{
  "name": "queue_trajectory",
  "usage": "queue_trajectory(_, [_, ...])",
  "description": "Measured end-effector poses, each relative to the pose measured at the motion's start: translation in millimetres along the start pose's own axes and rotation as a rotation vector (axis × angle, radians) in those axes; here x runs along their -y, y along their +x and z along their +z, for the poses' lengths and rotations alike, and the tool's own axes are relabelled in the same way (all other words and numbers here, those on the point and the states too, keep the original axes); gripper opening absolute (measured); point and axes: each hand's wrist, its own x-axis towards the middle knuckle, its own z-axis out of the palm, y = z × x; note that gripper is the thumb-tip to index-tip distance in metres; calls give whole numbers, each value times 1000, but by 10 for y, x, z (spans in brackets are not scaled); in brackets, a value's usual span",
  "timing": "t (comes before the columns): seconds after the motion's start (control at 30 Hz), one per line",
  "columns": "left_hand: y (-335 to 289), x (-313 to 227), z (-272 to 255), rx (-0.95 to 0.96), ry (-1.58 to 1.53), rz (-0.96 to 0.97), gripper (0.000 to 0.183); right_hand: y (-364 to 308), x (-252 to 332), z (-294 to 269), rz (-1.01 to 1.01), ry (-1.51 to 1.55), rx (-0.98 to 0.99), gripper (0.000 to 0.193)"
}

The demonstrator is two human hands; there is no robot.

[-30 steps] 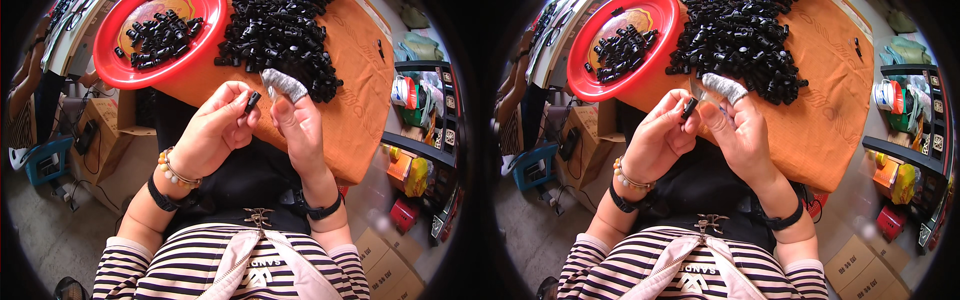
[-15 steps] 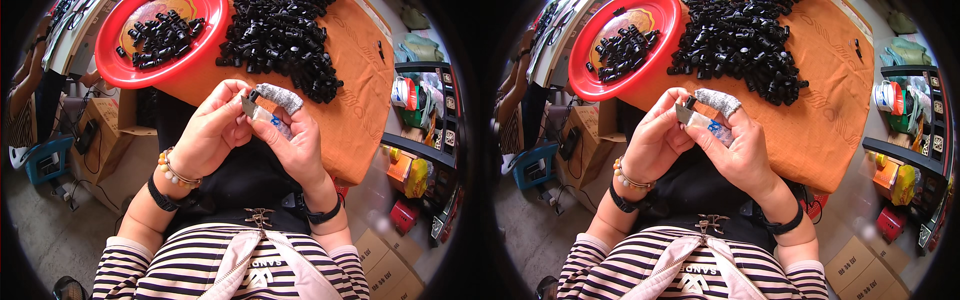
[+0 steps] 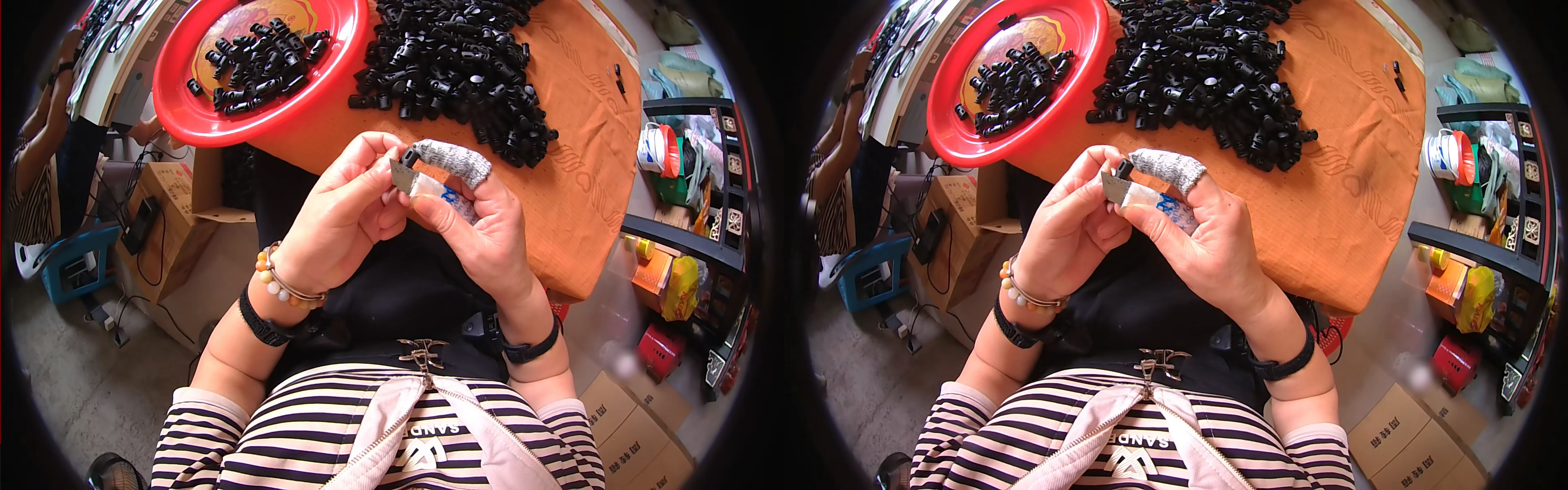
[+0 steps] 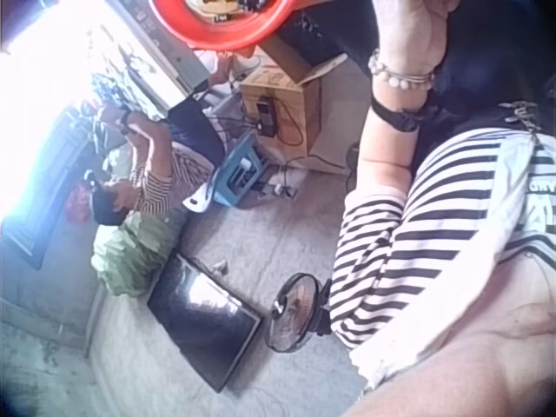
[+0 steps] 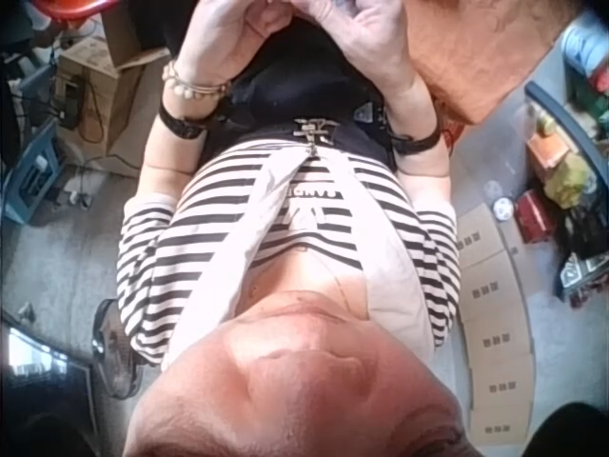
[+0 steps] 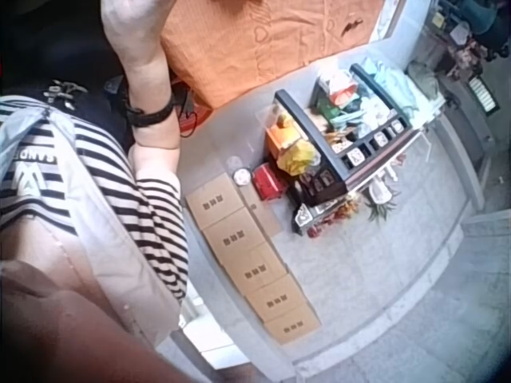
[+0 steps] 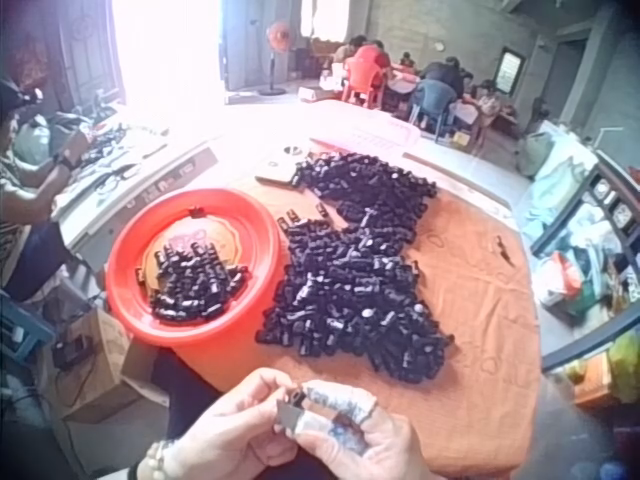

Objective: Cleaning and deburring small black plastic shoe components using a metal blade.

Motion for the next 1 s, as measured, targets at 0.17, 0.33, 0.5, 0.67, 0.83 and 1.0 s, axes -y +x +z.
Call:
queue_trajectory(0.17, [0, -1, -6, -3, 12, -1, 20, -1, 4, -8, 4, 11, 4, 33])
queue_trajectory(0.33, [14, 4, -9, -12, 30, -5, 15, -4, -14, -16, -9, 4, 2, 33])
queue_trajectory(0.5, [6, 1, -36, -16, 15, -4, 19, 4, -28, -26, -23, -41, 18, 32])
queue_trajectory(0.67, [-3, -25, 5, 1, 16, -29, 19, 27, -24, -102, -48, -38, 34, 33])
queue_trajectory(0.83, [12, -21, 28, 20, 16, -31, 11, 59, -74, -117, -86, -98, -23, 37])
queue_trajectory(1.0, [21, -4, 32, 3, 23, -60, 11, 137, 18, -18, -49, 19, -40, 48])
